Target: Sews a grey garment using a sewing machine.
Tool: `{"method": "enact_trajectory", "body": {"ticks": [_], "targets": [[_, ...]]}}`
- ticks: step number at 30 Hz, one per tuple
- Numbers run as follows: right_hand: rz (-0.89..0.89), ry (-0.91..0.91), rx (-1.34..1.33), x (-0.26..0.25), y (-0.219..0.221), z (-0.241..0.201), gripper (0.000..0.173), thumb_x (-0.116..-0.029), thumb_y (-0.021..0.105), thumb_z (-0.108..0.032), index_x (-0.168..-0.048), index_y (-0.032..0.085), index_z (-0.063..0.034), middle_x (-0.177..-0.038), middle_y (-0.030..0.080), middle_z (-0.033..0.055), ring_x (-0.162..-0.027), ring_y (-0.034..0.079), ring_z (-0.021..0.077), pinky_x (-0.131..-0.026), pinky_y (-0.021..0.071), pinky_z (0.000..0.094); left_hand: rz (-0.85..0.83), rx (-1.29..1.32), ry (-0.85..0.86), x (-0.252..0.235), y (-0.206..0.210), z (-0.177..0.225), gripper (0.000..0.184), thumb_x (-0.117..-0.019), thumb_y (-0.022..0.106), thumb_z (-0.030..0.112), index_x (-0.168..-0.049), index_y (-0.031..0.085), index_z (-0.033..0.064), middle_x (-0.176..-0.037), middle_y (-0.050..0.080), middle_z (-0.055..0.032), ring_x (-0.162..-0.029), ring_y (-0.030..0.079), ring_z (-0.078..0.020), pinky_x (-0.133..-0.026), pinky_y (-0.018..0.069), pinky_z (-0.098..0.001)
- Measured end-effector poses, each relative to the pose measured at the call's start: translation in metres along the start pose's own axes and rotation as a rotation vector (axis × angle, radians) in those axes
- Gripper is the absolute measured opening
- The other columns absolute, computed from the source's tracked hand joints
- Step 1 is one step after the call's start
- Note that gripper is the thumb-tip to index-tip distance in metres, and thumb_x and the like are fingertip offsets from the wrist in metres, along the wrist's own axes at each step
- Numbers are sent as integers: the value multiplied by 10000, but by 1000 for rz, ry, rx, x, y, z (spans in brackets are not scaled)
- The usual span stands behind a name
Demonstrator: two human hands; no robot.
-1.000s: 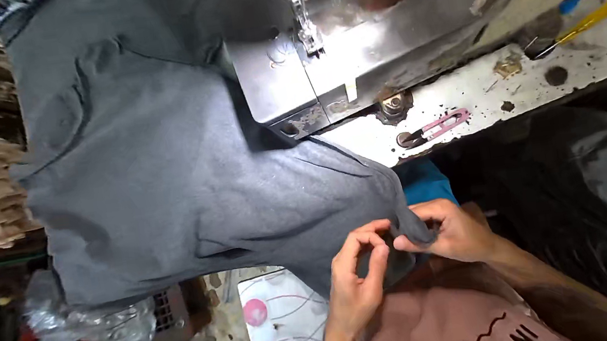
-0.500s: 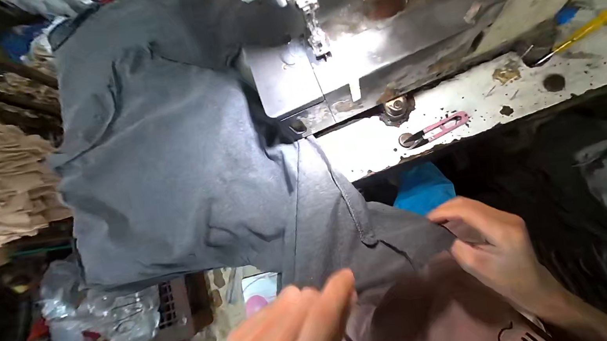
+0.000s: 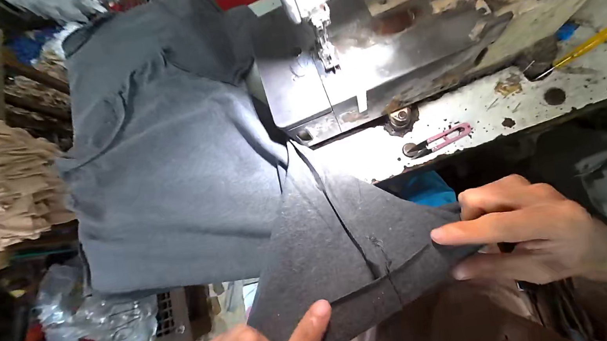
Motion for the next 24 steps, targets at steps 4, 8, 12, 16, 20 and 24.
{"method": "enact_trajectory", "body": {"ticks": [4, 8, 12, 16, 20, 24], "targets": [[85, -61, 186, -21, 9, 6, 235, -1023, 638, -280, -1091, 747, -83, -703, 526, 76, -632, 491, 104, -579, 387, 186, 137, -99, -14, -2, -5, -13, 164, -1006, 650, 276, -1125, 714, 183, -763, 500, -62, -699, 490, -154, -654, 381, -248], [197, -90, 63, -61, 39, 37, 273, -1017, 626, -213, -905, 758, -1, -715, 684, 72, -662, 620, 44, -634, 497, 172, 240, 201, -221, -29, -3, -62, 267, -1100, 443, 337, -1062, 657, 181, -1083, 702, 156, -1051, 634, 78, -920, 520, -148], [444, 124, -329, -83, 55, 60, 113, -933, 682, -31, -861, 720, 48, -781, 704, 20, -746, 638, -39, -706, 549, 137, 336, 4, -134, -120, -17, -81, 230, -1062, 537, 213, -1134, 627, 13, -1013, 655, -35, -908, 616, -5, -810, 501, -194], [645, 608, -411, -60, 84, 120, 53, -879, 670, 12, -867, 697, -32, -781, 682, -79, -745, 636, -59, -709, 550, 141, 105, -86, -202, -211, 73, -135, 181, -949, 650, 126, -1057, 687, -14, -953, 695, -211, -842, 686, -364, -708, 527, -574], [690, 748, -318, -66, 80, 146, 118, -923, 611, -20, -830, 684, -18, -713, 635, -58, -687, 602, -42, -668, 520, 160, 286, -204, -113, -243, 178, -229, 348, -855, 701, 432, -852, 712, 84, -837, 706, -120, -823, 692, -309, -676, 517, -527], [705, 679, -412, -72, 81, 147, 151, -948, 570, 4, -854, 687, -11, -741, 660, -69, -720, 622, -56, -705, 536, 153, 250, -91, -228, -257, 166, -226, 437, -779, 768, 398, -964, 707, 6, -906, 713, -170, -876, 694, -307, -752, 532, -522]]}}
Point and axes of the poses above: each hand's wrist, its own x-axis away from the middle knuckle, its own y-axis out of the palm, z = x × y, the point moved 4 cm from there along -x, towards the middle knuckle
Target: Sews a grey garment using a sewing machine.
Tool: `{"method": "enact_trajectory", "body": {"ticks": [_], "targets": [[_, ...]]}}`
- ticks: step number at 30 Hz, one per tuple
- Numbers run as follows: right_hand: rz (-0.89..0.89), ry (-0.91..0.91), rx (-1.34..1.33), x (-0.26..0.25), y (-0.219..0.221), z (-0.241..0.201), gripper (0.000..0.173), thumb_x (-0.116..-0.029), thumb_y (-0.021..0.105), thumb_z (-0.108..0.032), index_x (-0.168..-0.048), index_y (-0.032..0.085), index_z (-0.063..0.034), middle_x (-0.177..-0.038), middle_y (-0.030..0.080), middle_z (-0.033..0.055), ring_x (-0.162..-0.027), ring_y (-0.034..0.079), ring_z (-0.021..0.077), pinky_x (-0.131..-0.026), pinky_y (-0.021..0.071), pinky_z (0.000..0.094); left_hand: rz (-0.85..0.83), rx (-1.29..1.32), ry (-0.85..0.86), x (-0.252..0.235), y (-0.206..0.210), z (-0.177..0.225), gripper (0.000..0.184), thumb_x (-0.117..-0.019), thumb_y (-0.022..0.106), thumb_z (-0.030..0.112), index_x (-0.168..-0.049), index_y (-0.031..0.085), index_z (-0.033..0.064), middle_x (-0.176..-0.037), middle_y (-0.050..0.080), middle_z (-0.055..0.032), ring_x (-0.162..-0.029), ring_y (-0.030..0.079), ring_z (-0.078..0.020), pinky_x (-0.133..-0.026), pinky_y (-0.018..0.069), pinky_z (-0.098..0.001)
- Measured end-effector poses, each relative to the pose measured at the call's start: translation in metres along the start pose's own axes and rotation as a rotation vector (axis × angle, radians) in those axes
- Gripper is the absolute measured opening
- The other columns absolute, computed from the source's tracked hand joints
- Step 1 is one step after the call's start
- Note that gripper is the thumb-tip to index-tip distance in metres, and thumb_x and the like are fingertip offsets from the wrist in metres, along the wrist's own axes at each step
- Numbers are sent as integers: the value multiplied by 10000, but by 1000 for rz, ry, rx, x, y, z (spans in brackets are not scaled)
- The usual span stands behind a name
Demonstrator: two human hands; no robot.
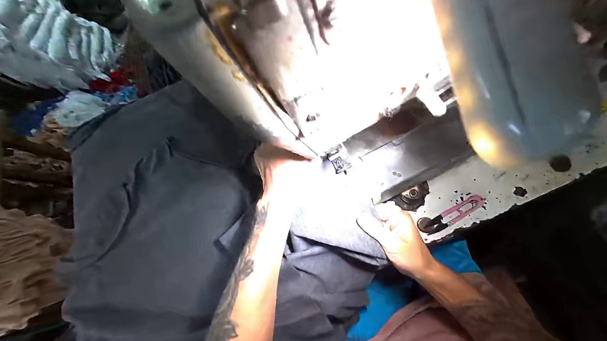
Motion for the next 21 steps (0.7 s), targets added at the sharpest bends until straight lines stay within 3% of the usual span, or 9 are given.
{"method": "enact_trajectory", "body": {"ticks": [2, 4, 7, 9, 12, 15, 17, 20, 21], "targets": [[-32, -4, -47, -3, 0, 4, 171, -976, 551, -2, -876, 690, -13, -735, 674, -52, -711, 645, -26, -699, 558, 184, -173, -37, -131, -4, -30, 37, 478, -828, 762, 309, -1061, 675, -99, -1003, 697, -290, -976, 677, -437, -839, 487, -616], [-60, 32, -53, -6, -1, 6, 193, -1016, 538, -48, -892, 683, -23, -717, 665, -29, -681, 649, 11, -672, 563, 218, -253, -86, -232, -10, -46, 60, 505, -859, 738, 278, -1151, 642, -122, -1122, 672, -329, -1106, 639, -486, -930, 447, -657], [-85, 47, -75, -6, 1, 7, 202, -1038, 535, -81, -904, 676, -25, -711, 656, -9, -671, 643, 34, -657, 559, 240, -51, -130, -117, 7, -65, 74, 389, -916, 672, 257, -1096, 688, -88, -1125, 680, -315, -1099, 651, -487, -909, 461, -666], [-102, 59, -104, -5, 1, 5, 209, -1045, 523, -80, -934, 685, -8, -751, 673, 5, -713, 656, 38, -699, 567, 236, 133, -93, -97, 63, -94, 75, 437, -988, 655, 333, -1286, 648, 12, -1279, 630, -232, -1196, 612, -380, -1007, 478, -558], [-93, 28, -156, -4, 5, 5, 195, -1031, 508, -34, -950, 680, 12, -795, 692, -2, -760, 665, 16, -753, 570, 213, 363, -84, -228, 192, -108, 61, 624, -860, 780, 259, -1307, 569, -122, -1173, 611, -309, -1008, 617, -333, -863, 521, -415], [-83, 13, -141, -1, 5, 6, 192, -1027, 500, -28, -1008, 683, 30, -849, 704, 10, -812, 669, 17, -802, 568, 219, 303, -131, -520, 284, -89, 47, 606, -816, 667, 95, -1340, 504, -164, -1111, 581, -330, -868, 572, -332, -757, 491, -425], [-77, -23, -104, 2, 5, 5, 194, -1027, 501, -37, -1023, 683, 31, -853, 698, 5, -815, 657, 4, -796, 561, 209, 282, -123, -614, 308, -88, 47, 600, -830, 634, 85, -1354, 484, -167, -1116, 577, -325, -848, 568, -295, -721, 485, -392], [-37, -13, -93, 1, 7, 2, 179, -1015, 511, -32, -975, 679, 15, -806, 679, -21, -772, 642, -16, -757, 554, 191, 299, -62, -610, 308, -76, 52, 776, -860, 760, 357, -1328, 455, -183, -1165, 565, -345, -924, 593, -276, -730, 505, -334], [-20, 7, -75, 2, 7, 3, 177, -1007, 514, -30, -943, 675, 5, -781, 668, -35, -749, 632, -28, -739, 546, 182, 309, -51, -618, 309, -69, 52, 759, -838, 789, 348, -1286, 477, -179, -1144, 574, -346, -933, 607, -297, -753, 518, -360]]}}
Point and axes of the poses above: each hand's wrist, its own x-axis away from the middle knuckle, its own y-axis out of the palm, z = x × y, the point moved 4 cm from there along -x, towards the middle knuckle
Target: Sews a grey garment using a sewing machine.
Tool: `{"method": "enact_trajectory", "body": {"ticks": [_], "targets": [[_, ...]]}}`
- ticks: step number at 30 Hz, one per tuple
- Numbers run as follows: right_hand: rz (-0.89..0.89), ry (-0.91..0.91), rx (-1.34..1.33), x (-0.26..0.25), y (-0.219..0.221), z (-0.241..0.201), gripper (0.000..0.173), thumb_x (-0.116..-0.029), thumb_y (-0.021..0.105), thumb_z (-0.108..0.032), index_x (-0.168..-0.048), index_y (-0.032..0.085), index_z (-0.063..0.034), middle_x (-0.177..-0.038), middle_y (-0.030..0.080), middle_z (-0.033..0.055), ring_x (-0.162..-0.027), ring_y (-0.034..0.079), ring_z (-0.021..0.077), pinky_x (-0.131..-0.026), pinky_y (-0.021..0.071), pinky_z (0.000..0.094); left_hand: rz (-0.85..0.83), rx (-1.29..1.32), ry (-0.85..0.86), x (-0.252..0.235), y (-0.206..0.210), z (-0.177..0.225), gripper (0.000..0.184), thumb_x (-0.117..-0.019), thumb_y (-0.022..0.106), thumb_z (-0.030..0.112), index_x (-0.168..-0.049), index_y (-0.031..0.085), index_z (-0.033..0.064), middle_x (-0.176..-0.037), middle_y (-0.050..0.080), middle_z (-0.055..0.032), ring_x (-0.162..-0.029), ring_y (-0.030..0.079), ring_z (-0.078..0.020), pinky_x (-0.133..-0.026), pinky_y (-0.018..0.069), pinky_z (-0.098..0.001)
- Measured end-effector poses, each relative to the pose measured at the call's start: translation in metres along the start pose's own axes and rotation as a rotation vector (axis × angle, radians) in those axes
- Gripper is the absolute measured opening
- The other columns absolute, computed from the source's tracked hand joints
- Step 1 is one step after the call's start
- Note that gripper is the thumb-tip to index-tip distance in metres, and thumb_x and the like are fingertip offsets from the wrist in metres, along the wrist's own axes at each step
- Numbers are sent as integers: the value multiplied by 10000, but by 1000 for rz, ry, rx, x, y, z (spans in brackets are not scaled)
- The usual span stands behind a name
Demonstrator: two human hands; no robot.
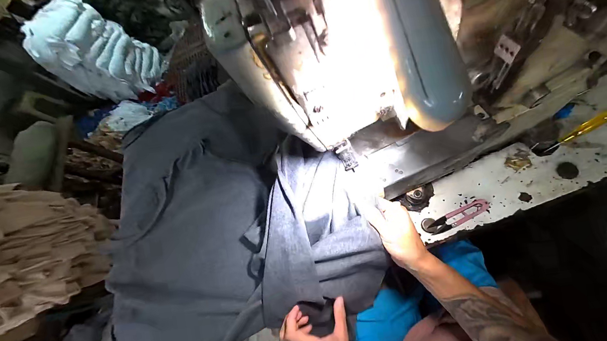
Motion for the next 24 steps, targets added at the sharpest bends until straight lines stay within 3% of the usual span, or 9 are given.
{"method": "enact_trajectory", "body": {"ticks": [4, 6, 8, 12, 16, 18, 20, 22, 24], "targets": [[19, -9, 18, -1, 3, -2, 180, -1009, 523, -40, -930, 679, 2, -759, 651, -38, -730, 621, -26, -724, 540, 180, 3, -23, -11, 2, -7, -13, 242, -888, 639, 34, -1028, 642, -163, -919, 673, -285, -827, 681, -292, -770, 565, -372], [43, -27, 9, 1, 3, -1, 179, -1001, 535, -28, -900, 679, 6, -735, 648, -39, -705, 619, -29, -700, 540, 172, -16, 3, 10, 5, -16, -10, 281, -921, 656, 98, -1022, 662, -165, -958, 688, -287, -876, 695, -255, -805, 568, -312], [59, -31, 7, 0, 6, -1, 181, -997, 530, -15, -885, 671, 5, -726, 643, -38, -695, 616, -31, -691, 537, 168, -14, 52, 38, -3, -10, 2, 549, -890, 742, 262, -1157, 599, -197, -1110, 641, -332, -999, 647, -282, -856, 530, -331], [118, -31, 105, 4, 12, -7, 178, -1000, 536, -10, -946, 686, 69, -780, 662, 25, -747, 617, -19, -740, 525, 167, 71, 14, 208, -21, 8, 23, 233, -894, 678, 106, -897, 723, -122, -927, 715, -251, -868, 721, -244, -822, 572, -274], [99, -15, 140, 4, 11, -15, 186, -1004, 540, -24, -967, 693, 74, -821, 673, 34, -780, 614, -25, -761, 516, 158, -316, 409, 283, 20, 20, 93, 227, -949, 606, 97, -817, 680, -73, -776, 693, -101, -777, 679, -52, -775, 558, -176], [24, 16, 124, 4, 6, -19, 181, -1015, 543, -46, -1016, 694, 54, -848, 682, 16, -794, 620, -28, -772, 523, 160, -529, 775, -1, 52, 43, 104, 157, -957, 572, 62, -845, 650, -15, -749, 657, -7, -723, 631, 20, -712, 532, -144], [-29, 59, 63, -1, 1, -19, 187, -1027, 536, -56, -1054, 695, 39, -864, 696, 7, -806, 637, -18, -785, 541, 178, -596, 1142, -544, 65, 45, 89, 244, -990, 461, 75, -860, 656, 146, -760, 694, 72, -716, 664, -2, -689, 564, -210], [-32, 82, 26, -1, 0, -17, 169, -1024, 538, -44, -994, 691, 24, -803, 668, -11, -759, 622, -15, -741, 535, 180, -427, 1331, -899, 61, 9, 61, 359, -1046, 367, 239, -889, 689, 225, -837, 761, 54, -815, 735, -70, -745, 623, -310], [-10, 127, -27, -2, 2, -14, 161, -1011, 544, -26, -925, 677, 2, -768, 653, -23, -730, 622, -7, -718, 538, 186, -158, 1324, -894, 46, -36, 23, 320, -1076, 445, 363, -930, 706, 250, -863, 772, 86, -857, 744, -44, -768, 635, -300]]}}
Point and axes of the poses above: each hand's wrist, its own x-axis away from the middle knuckle, its own y-axis out of the palm, z = x × y, the point moved 4 cm from there along -x, towards the middle knuckle
